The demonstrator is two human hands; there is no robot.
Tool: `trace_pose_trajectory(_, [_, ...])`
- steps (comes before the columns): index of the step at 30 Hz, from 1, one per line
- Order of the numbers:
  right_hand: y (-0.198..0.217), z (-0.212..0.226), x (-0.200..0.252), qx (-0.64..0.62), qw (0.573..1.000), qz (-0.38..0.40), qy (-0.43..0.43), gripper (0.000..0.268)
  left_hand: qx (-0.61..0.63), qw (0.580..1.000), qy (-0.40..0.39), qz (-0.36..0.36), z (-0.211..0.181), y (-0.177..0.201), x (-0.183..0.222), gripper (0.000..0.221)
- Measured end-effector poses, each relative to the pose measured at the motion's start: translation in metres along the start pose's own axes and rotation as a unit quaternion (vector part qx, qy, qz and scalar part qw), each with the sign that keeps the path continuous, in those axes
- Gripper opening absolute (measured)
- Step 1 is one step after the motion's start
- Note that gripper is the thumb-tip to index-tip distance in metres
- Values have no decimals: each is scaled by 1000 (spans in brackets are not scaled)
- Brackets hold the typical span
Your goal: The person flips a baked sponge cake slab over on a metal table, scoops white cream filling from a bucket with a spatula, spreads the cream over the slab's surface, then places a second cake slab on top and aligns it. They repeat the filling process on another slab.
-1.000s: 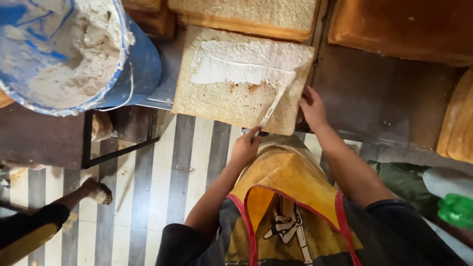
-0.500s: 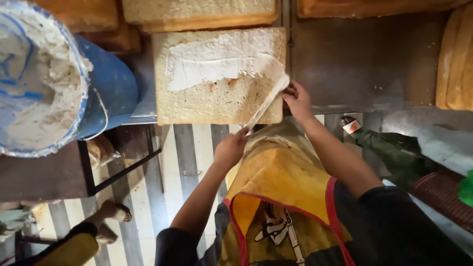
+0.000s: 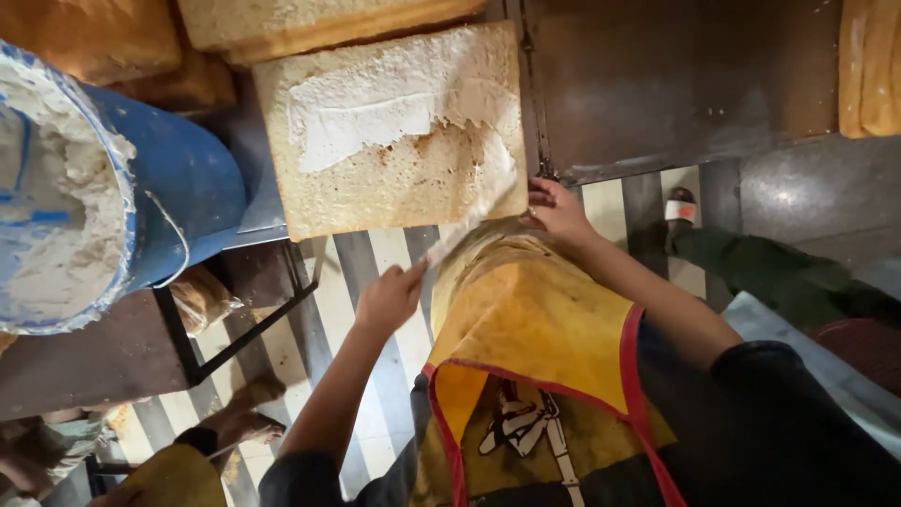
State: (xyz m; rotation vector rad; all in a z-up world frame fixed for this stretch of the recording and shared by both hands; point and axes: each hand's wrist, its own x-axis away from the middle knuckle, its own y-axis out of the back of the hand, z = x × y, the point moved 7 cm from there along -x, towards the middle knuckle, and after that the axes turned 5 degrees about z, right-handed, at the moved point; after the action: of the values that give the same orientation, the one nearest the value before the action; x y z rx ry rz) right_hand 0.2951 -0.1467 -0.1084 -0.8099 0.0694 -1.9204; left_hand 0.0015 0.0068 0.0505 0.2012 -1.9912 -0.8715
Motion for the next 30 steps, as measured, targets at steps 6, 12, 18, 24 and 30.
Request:
trace_pose_trajectory(6, [-10, -2, -2, -128, 991, -20, -22, 68, 83, 993, -75, -45, 21, 14, -5, 38])
trace_pose_trajectory(12, [-10, -17, -7, -117, 993, 17, 3, 60, 32, 997, -58, -45, -3, 31, -41, 39])
trace_pose_trajectory(18, [-9, -11, 2, -71, 996, -49, -18, 59, 103, 988, -99, 62, 13, 6, -10, 39])
trace_pose_trajectory(24, [-7, -21, -4, -76, 997, -18, -23, 61, 78, 996, -4, -40, -2, 50, -36, 40])
trace_pose_trajectory(30, [-6, -14, -6, -84, 996, -15, -3, 61, 99, 980, -131, -116, -10, 10, -52, 36])
